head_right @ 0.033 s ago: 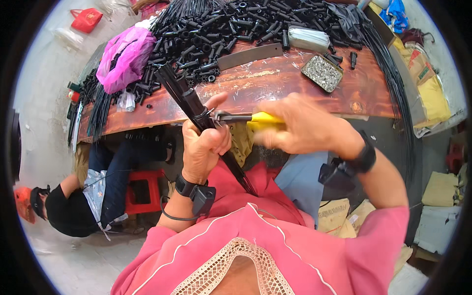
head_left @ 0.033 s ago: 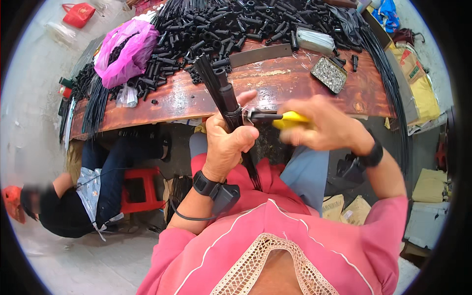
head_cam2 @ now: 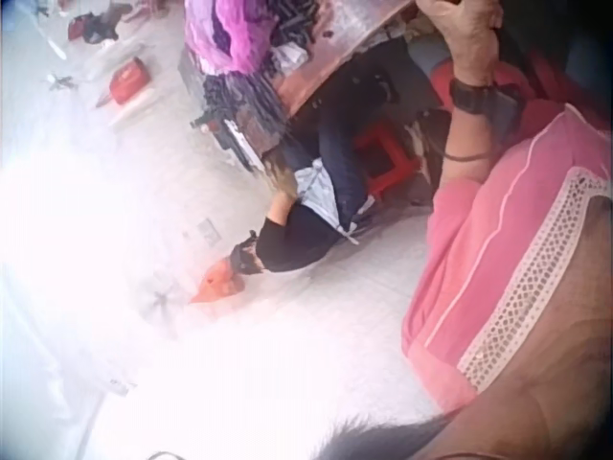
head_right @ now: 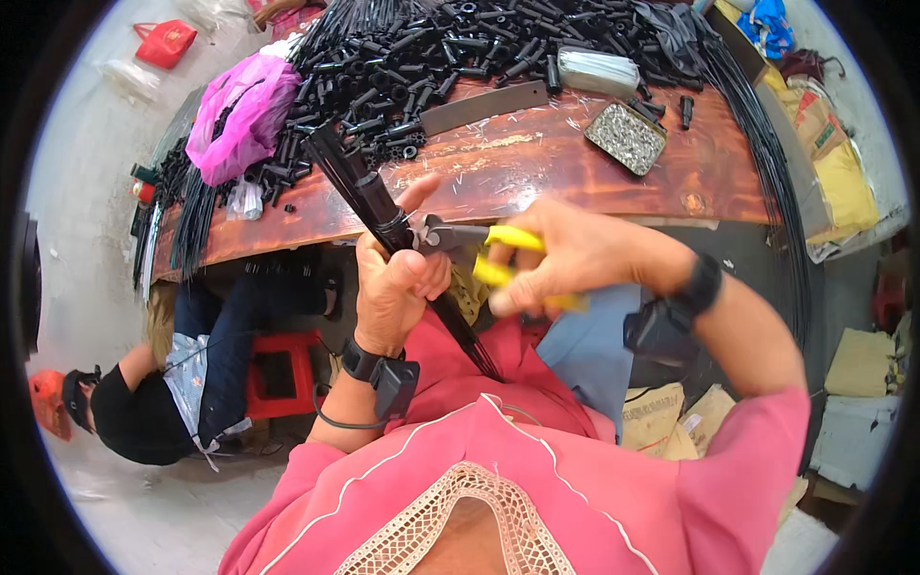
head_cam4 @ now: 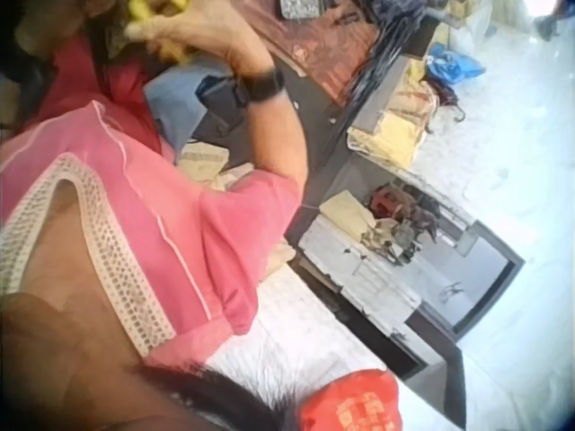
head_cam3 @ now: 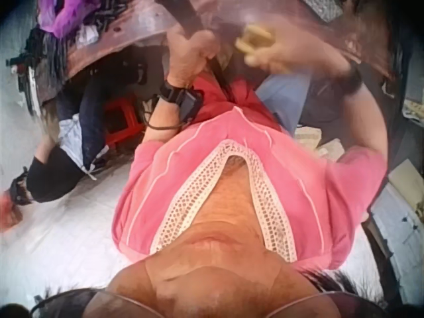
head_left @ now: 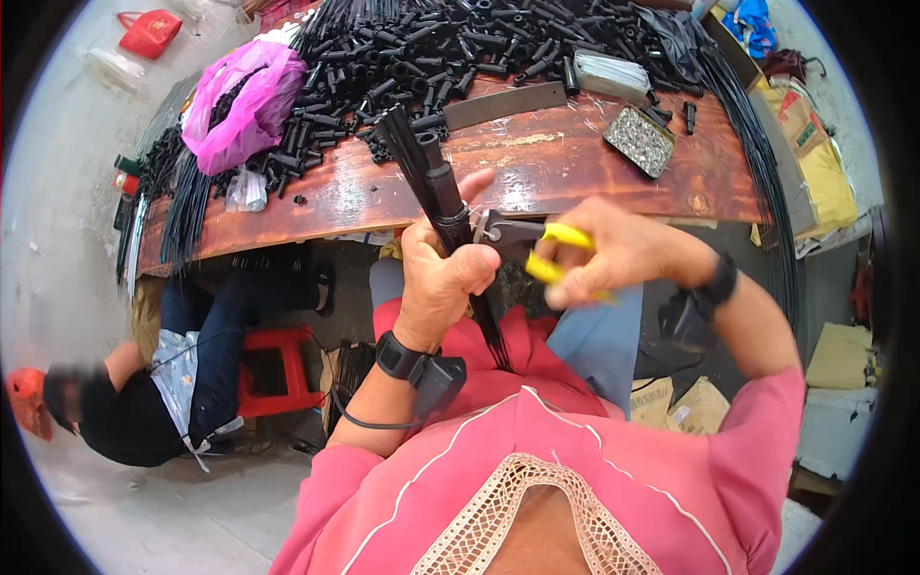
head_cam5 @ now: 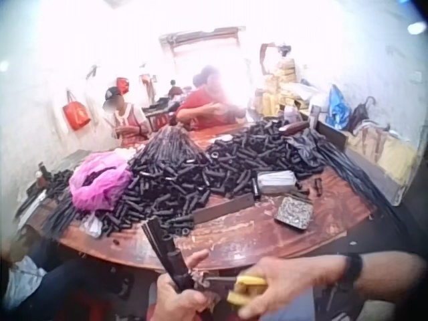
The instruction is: Assembling plastic components and tips onto umbrella ribs at a factory workstation.
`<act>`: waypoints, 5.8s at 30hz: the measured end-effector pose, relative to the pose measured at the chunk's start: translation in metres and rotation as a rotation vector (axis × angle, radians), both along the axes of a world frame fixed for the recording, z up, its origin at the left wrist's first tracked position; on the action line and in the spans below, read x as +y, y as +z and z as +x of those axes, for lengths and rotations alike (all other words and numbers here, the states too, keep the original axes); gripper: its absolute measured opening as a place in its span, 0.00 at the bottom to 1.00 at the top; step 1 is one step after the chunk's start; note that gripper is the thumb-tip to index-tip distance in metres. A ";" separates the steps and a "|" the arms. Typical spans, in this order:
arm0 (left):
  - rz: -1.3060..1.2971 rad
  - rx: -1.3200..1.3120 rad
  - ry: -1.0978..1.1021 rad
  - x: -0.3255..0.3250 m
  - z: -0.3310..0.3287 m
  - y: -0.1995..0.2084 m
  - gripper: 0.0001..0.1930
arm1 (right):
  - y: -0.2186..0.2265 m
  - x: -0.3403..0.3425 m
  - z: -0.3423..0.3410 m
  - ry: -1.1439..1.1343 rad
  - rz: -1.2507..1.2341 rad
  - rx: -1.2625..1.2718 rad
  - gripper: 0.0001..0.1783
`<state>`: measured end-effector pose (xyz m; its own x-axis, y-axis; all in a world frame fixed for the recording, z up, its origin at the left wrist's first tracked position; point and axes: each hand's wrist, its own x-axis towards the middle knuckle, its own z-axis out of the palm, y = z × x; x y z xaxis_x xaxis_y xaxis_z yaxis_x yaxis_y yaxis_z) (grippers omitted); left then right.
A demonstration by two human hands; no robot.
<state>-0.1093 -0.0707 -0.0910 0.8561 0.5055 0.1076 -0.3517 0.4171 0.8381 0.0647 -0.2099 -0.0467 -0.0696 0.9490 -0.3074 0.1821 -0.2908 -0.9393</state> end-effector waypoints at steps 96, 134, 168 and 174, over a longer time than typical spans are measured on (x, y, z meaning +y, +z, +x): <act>-0.065 0.217 0.127 0.005 0.008 0.011 0.45 | -0.022 0.017 -0.060 -0.586 0.547 -1.527 0.30; 0.018 -0.041 0.040 -0.012 0.004 0.003 0.34 | -0.002 -0.006 0.019 0.102 0.374 -0.385 0.25; 0.012 0.043 -0.052 -0.004 0.006 0.000 0.32 | 0.006 -0.022 -0.003 -0.169 0.452 -1.341 0.20; -0.046 0.041 -0.126 -0.003 0.008 0.002 0.48 | 0.018 -0.010 0.015 0.221 0.056 -0.595 0.17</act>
